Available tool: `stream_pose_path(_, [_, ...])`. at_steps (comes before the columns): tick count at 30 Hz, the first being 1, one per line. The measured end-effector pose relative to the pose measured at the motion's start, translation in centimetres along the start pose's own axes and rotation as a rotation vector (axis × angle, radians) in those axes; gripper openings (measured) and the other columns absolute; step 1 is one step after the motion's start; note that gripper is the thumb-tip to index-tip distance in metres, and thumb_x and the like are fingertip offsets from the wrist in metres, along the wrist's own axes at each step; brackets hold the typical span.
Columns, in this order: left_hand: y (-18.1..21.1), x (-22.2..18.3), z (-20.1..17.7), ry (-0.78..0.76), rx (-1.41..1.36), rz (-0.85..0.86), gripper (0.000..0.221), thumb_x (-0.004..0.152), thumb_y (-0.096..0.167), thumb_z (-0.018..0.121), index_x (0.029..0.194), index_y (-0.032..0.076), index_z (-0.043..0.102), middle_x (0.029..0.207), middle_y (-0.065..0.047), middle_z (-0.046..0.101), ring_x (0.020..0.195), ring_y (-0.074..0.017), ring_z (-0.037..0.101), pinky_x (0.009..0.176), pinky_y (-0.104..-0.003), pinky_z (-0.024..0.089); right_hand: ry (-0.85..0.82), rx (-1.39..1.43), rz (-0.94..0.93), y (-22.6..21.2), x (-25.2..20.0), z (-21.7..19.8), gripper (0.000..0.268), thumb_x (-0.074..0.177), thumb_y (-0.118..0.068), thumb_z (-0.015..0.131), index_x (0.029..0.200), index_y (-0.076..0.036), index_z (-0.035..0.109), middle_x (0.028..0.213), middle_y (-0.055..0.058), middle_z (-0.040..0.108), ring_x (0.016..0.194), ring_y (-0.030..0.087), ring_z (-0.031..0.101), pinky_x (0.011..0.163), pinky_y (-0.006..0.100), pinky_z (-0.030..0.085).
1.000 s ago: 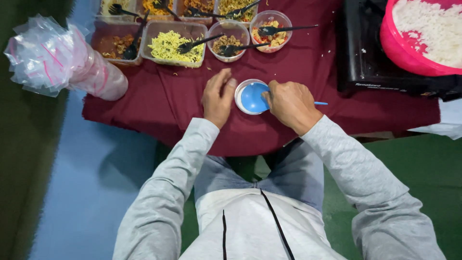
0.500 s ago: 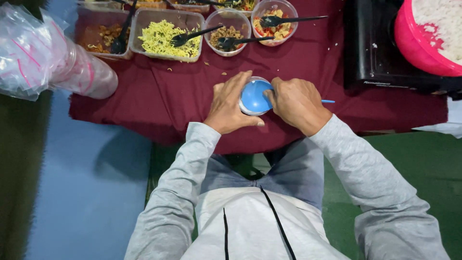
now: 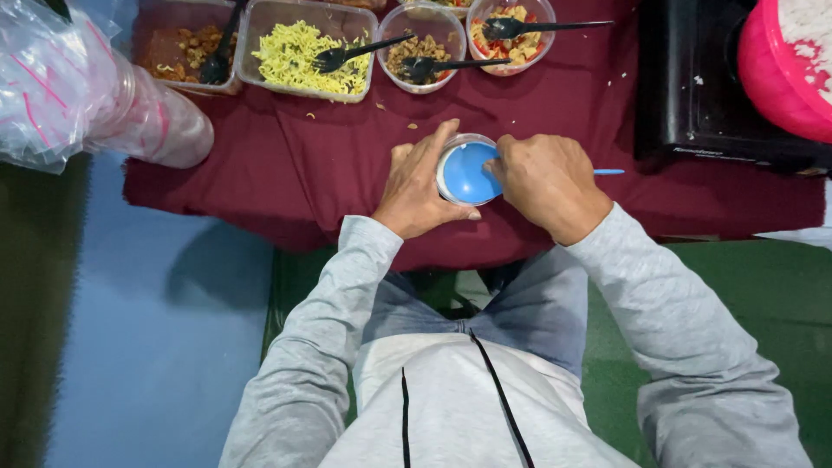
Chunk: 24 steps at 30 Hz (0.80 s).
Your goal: The person mixes a blue and white substance in a small cup with a spoon, then transfers various dry food toppings from plastic containers into a small plastic bag using a spoon.
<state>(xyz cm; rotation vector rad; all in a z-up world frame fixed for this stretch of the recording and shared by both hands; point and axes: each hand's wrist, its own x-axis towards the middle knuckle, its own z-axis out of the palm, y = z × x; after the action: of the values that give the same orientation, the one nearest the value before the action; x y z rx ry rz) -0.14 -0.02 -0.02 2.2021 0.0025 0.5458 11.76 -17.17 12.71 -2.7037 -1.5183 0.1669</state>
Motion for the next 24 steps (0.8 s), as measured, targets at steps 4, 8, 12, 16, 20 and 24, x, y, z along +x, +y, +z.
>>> stream_pose_path(4, [0.3, 0.1, -0.2, -0.012, 0.008, 0.002, 0.135, 0.054, 0.053, 0.103, 0.161, 0.011, 0.032, 0.14, -0.014, 0.062, 0.132, -0.0287, 0.059, 0.11, -0.042, 0.03, 0.052, -0.01, 0.016, 0.2, -0.3, 0.5, 0.019, 0.098, -0.022, 0.063, 0.092, -0.005, 0.068, 0.068, 0.026, 0.069, 0.072, 0.048, 0.074, 0.063, 0.056, 0.057])
stream_pose_path(8, [0.6, 0.1, -0.2, -0.007, 0.016, 0.0, 0.135, 0.054, 0.058, 0.102, 0.161, 0.012, 0.033, 0.138, -0.013, 0.063, 0.129, -0.0275, 0.06, 0.108, -0.042, 0.031, 0.079, 0.003, 0.04, 0.4, -1.0, -0.1, 0.022, 0.098, -0.026, 0.064, 0.09, -0.006, 0.067, 0.069, 0.025, 0.069, 0.072, 0.047, 0.074, 0.062, 0.056, 0.057])
stream_pose_path(12, [0.4, 0.0, 0.0, -0.001, 0.053, 0.016, 0.14, 0.052, 0.065, 0.1, 0.161, 0.013, 0.031, 0.137, -0.013, 0.062, 0.127, -0.0272, 0.061, 0.108, -0.043, 0.032, 0.095, 0.026, 0.077, 0.9, -1.3, -0.2, 0.026, 0.1, -0.03, 0.063, 0.092, -0.005, 0.067, 0.07, 0.025, 0.07, 0.072, 0.049, 0.073, 0.062, 0.058, 0.056])
stream_pose_path(16, [0.6, 0.0, -0.2, 0.029, 0.09, 0.068, 0.139, 0.053, 0.067, 0.1, 0.161, 0.012, 0.032, 0.135, -0.013, 0.062, 0.124, -0.0268, 0.061, 0.104, -0.043, 0.036, 0.103, 0.013, 0.049, -0.4, -1.5, -0.5, 0.02, 0.097, -0.026, 0.065, 0.091, -0.007, 0.07, 0.072, 0.023, 0.071, 0.073, 0.047, 0.074, 0.063, 0.055, 0.058])
stream_pose_path(20, [1.2, -0.1, -0.2, 0.062, 0.063, 0.082, 0.14, 0.05, 0.067, 0.1, 0.16, 0.011, 0.034, 0.136, -0.013, 0.06, 0.126, -0.0282, 0.059, 0.104, -0.044, 0.037, 0.032, 0.022, 0.086, -0.3, -1.0, 0.2, 0.024, 0.098, -0.028, 0.064, 0.095, -0.006, 0.072, 0.076, 0.027, 0.072, 0.08, 0.049, 0.074, 0.068, 0.058, 0.058])
stream_pose_path(24, [1.1, -0.2, -0.5, 0.07, 0.018, 0.075, 0.137, 0.053, 0.064, 0.1, 0.161, 0.01, 0.033, 0.146, -0.013, 0.055, 0.135, -0.0284, 0.054, 0.107, -0.044, 0.036, -0.025, 0.083, 0.253, 1.8, -0.3, 1.0, 0.031, 0.1, -0.038, 0.061, 0.102, -0.01, 0.073, 0.083, 0.026, 0.073, 0.086, 0.049, 0.074, 0.07, 0.059, 0.059])
